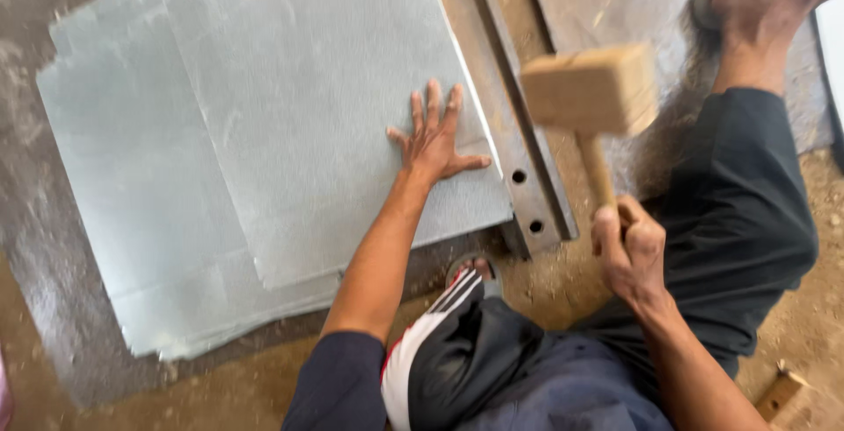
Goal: The person sits on the floor and bends galvanized sheet metal panels by hand, hammering the sheet over a metal folding bar with a wooden mallet to form a crease. They reposition and align each sheet on the stack, hammer along the edge, and set finished panels aside.
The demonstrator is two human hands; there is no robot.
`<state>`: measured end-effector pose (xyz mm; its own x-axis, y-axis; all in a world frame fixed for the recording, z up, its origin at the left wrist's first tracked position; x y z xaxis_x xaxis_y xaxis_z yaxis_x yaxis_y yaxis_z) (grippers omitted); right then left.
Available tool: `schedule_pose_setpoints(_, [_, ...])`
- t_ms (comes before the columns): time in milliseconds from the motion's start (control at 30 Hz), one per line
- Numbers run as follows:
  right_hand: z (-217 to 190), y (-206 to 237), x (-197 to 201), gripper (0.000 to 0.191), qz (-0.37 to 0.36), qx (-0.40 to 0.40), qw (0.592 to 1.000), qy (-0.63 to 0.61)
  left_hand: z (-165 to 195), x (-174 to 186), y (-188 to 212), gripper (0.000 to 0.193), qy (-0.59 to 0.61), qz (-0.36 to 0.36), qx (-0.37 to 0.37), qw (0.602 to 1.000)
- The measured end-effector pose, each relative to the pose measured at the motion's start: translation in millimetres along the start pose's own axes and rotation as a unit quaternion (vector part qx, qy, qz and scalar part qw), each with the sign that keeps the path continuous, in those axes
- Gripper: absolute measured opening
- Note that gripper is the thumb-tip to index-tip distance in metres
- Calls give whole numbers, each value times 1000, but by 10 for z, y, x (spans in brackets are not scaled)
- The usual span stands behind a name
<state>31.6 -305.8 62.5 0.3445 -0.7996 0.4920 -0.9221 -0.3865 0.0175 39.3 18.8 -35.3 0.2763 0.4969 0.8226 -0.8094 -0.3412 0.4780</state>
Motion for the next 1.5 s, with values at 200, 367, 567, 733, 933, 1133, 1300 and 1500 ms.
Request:
schedule_pose_setpoints(200, [790,12,-707,56,-154,-169,966,120,16,20,-11,148,-1,47,-20,999])
schedule_pose_setpoints(367, [997,-39,-511,36,-33,-168,952,-253,-11,1,-49,149,-10,24,-15,1000])
schedule_pose_setpoints(567, [1145,44,-720,47,-85,-302,910,-272,6,81,10,147,-2,19,-4,1000])
schedule_pose_setpoints(733, [998,-89,-692,50,-129,-230,947,-184,-20,154,-11,145,-11,10,-1,1000])
schedule_pose_setpoints(933, [1165,32,-681,51,-78,-307,901,-297,-37,111,7,146,-1,1,0,1000])
schedule_pose_setpoints(1133, [1195,40,-692,44,-98,-258,923,-268,-63,105,-35,145,-3,18,-6,1000])
schedule_pose_setpoints(1300, [1248,211,-743,42,-154,-343,907,-188,-58,102,-18,148,-7,13,-6,1000])
schedule_pose_setpoints(1500, [1096,301,-837,54,-182,-322,921,-125,-14,140,67,146,-41,6,-17,999])
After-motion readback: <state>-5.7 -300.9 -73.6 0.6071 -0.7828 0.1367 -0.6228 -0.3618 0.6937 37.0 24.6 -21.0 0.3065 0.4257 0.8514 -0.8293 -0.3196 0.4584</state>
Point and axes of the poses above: each hand's wrist, its own y-axis away from the middle knuckle, its own x-axis out of the back of the hand, z = x × y, the point moved 10 cm from there along -y, towards the middle knuckle, and after that the axes turned 1 degree about y, right-handed, at the moved point
